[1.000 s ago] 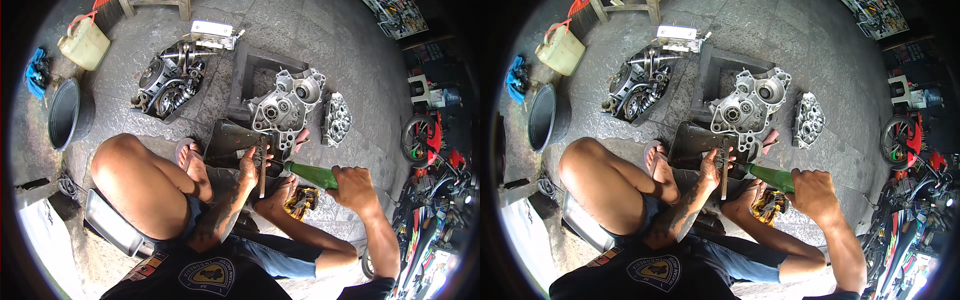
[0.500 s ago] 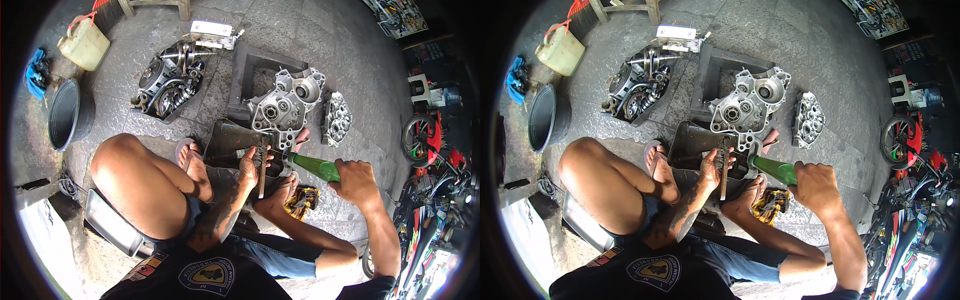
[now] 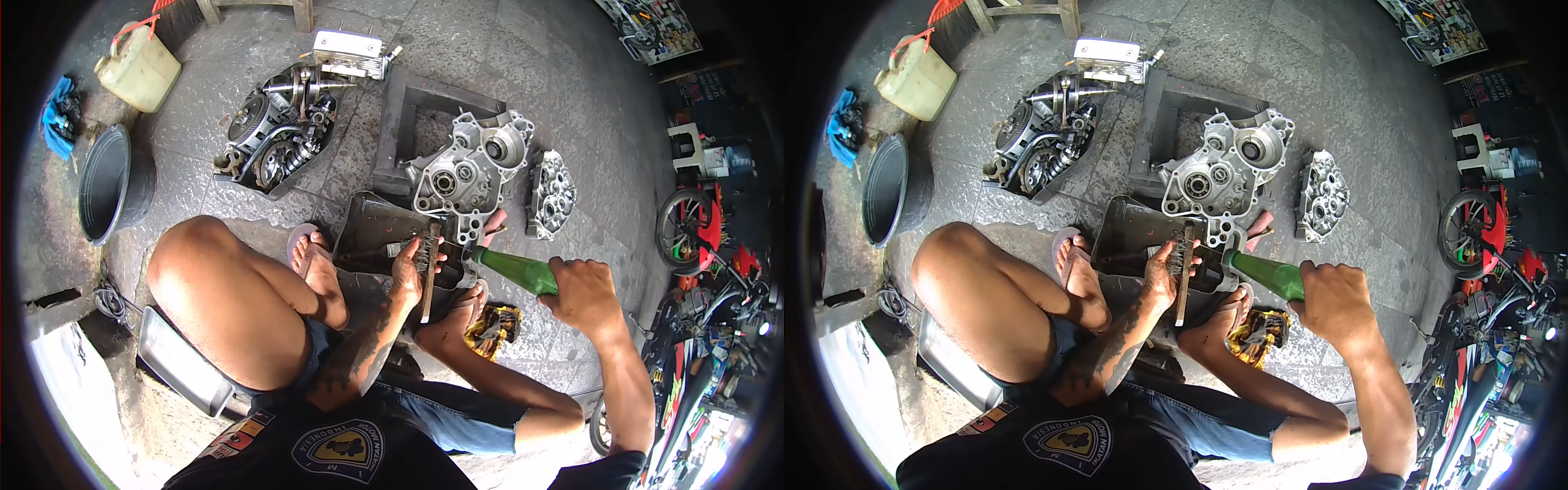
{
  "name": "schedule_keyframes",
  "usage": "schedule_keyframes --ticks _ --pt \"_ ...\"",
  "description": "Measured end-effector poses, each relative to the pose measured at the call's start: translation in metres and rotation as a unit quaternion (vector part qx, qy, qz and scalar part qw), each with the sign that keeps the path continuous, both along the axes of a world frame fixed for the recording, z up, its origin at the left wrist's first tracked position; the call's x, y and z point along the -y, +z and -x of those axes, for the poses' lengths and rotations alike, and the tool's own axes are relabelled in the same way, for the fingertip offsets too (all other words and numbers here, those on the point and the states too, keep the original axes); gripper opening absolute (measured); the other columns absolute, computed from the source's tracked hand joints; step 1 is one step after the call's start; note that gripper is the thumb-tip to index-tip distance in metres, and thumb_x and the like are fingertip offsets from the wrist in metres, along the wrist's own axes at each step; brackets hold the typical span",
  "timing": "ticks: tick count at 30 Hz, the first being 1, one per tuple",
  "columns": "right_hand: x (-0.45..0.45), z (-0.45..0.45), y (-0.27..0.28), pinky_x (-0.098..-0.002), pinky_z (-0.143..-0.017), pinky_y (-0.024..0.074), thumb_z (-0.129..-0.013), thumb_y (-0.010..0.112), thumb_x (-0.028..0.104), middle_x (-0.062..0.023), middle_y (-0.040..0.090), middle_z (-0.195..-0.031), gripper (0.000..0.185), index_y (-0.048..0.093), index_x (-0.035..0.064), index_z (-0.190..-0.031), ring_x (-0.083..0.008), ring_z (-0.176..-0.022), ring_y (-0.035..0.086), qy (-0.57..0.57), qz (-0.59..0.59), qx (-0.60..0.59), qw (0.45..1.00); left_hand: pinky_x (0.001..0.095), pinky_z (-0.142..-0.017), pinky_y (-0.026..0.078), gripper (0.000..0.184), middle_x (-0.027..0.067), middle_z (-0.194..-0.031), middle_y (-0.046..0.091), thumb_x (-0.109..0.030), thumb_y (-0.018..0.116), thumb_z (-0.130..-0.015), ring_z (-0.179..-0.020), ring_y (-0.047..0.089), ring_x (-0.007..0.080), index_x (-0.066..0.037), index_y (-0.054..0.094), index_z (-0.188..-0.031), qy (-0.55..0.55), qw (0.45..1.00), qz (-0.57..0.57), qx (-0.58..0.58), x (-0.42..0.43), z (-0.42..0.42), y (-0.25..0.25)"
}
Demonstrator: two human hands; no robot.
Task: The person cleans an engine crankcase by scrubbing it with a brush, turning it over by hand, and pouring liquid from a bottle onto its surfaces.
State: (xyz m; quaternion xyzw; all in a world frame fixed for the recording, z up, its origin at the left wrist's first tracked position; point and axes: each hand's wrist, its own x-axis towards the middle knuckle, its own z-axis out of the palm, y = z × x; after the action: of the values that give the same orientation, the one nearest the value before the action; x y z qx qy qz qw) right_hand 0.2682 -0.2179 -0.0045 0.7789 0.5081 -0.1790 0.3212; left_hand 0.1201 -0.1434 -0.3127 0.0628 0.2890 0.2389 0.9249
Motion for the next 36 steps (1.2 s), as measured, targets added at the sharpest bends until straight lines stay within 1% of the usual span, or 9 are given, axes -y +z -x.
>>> schedule_keyframes --ticks 4,6,7,9,13,15,27,29,36 --pt "0.005 0.002 -0.001 -0.0413 -0.078 0.0516 -0.079 0.078 0.033 -0.0139 0.07 -0.081 0.037 0.064 0.0034 -0.097 -0.031 -0.084 0.07 0.012 -0.006 -0.005 1.0 0.0337 -0.064 0.057 0.046 0.0131 -0.119 0.069 -0.038 0.056 -0.099 -0.082 0.072 0.024 -0.004 0.059 -0.128 0.001 1.0 0.013 0.003 0.0 -0.001 -0.007" --pt "0.009 0.002 -0.004 -0.046 -0.076 0.0493 -0.076 0.079 0.032 -0.0182 0.069 -0.077 0.038 0.062 0.0026 -0.093 -0.0365 -0.08 0.069 0.005 -0.027 -0.03 0.999 0.0343 -0.063 0.058 0.044 0.013 -0.119 0.069 -0.038 0.055 -0.099 -0.082 0.072 0.0242 -0.006 0.059 -0.129 0.008 1.0 0.006 0.001 0.003 -0.003 -0.03" --pt "0.01 0.002 -0.004 -0.046 -0.076 0.0493 -0.076 0.079 0.032 -0.0182 0.069 -0.077 0.038 0.062 0.0026 -0.093 -0.0365 -0.08 0.069 0.005 -0.027 -0.03 0.999 0.0343 -0.063 0.058 0.044 0.013 -0.119 0.069 -0.038 0.055 -0.099 -0.082 0.072 0.0242 -0.006 0.059 -0.129 0.009 1.0 0.006 0.001 0.004 -0.004 -0.033" --pt "0.012 0.004 -0.005 -0.0462 -0.076 0.0491 -0.076 0.079 0.032 -0.0181 0.069 -0.077 0.038 0.062 0.0028 -0.094 -0.0363 -0.08 0.069 0.008 -0.024 -0.036 0.999 0.0341 -0.063 0.057 0.043 0.0107 -0.115 0.069 -0.038 0.056 -0.099 -0.082 0.071 0.0235 -0.013 0.057 -0.133 0.026 0.999 -0.013 -0.013 0.006 -0.004 -0.038" --pt "0.012 0.008 -0.004 -0.0463 -0.077 0.0489 -0.077 0.079 0.031 -0.0183 0.069 -0.077 0.037 0.062 0.0028 -0.094 -0.0365 -0.08 0.069 0.002 -0.015 -0.038 0.999 0.0346 -0.064 0.056 0.049 0.0076 -0.109 0.069 -0.042 0.057 -0.098 -0.081 0.069 0.0224 -0.021 0.049 -0.141 0.038 0.999 0.02 -0.024 0.0 -0.002 -0.018" --pt "0.011 0.008 -0.003 -0.0463 -0.077 0.0488 -0.076 0.079 0.031 -0.0184 0.069 -0.077 0.037 0.062 0.0027 -0.093 -0.0369 -0.08 0.069 -0.003 -0.016 -0.044 0.999 0.0364 -0.07 0.053 0.051 0.0027 -0.103 0.067 -0.038 0.065 -0.095 -0.085 0.066 0.018 -0.024 0.046 -0.14 0.08 0.996 -0.009 -0.037 0.001 -0.002 -0.011" --pt "0.008 0.009 0.0 -0.0461 -0.077 0.049 -0.076 0.079 0.029 -0.0185 0.069 -0.078 0.036 0.062 0.0019 -0.092 -0.037 -0.081 0.069 -0.002 -0.035 -0.041 0.999 0.0446 -0.062 0.06 0.017 0.006 -0.092 0.064 -0.027 0.047 -0.104 -0.072 0.065 0.0237 -0.017 0.053 -0.116 0.154 0.987 0.028 0.02 0.014 -0.02 -0.094" --pt "0.006 0.009 0.0 -0.046 -0.077 0.049 -0.076 0.08 0.028 -0.0184 0.069 -0.079 0.036 0.062 0.0018 -0.093 -0.0369 -0.082 0.069 -0.001 -0.038 -0.041 0.998 0.0469 -0.063 0.06 0.019 0.0068 -0.095 0.064 -0.026 0.046 -0.104 -0.073 0.065 0.0248 -0.017 0.05 -0.12 0.146 0.989 0.027 0.017 0.011 -0.02 -0.089" --pt "-0.003 0.01 0.002 -0.0454 -0.078 0.0488 -0.076 0.08 0.028 -0.0179 0.07 -0.082 0.037 0.062 0.0018 -0.096 -0.0368 -0.083 0.069 -0.003 -0.046 -0.028 0.999 0.0441 -0.064 0.059 0.023 0.0061 -0.095 0.064 -0.023 0.056 -0.099 -0.074 0.064 0.0232 -0.016 0.05 -0.12 0.144 0.987 0.001 -0.068 0.009 -0.016 -0.054"
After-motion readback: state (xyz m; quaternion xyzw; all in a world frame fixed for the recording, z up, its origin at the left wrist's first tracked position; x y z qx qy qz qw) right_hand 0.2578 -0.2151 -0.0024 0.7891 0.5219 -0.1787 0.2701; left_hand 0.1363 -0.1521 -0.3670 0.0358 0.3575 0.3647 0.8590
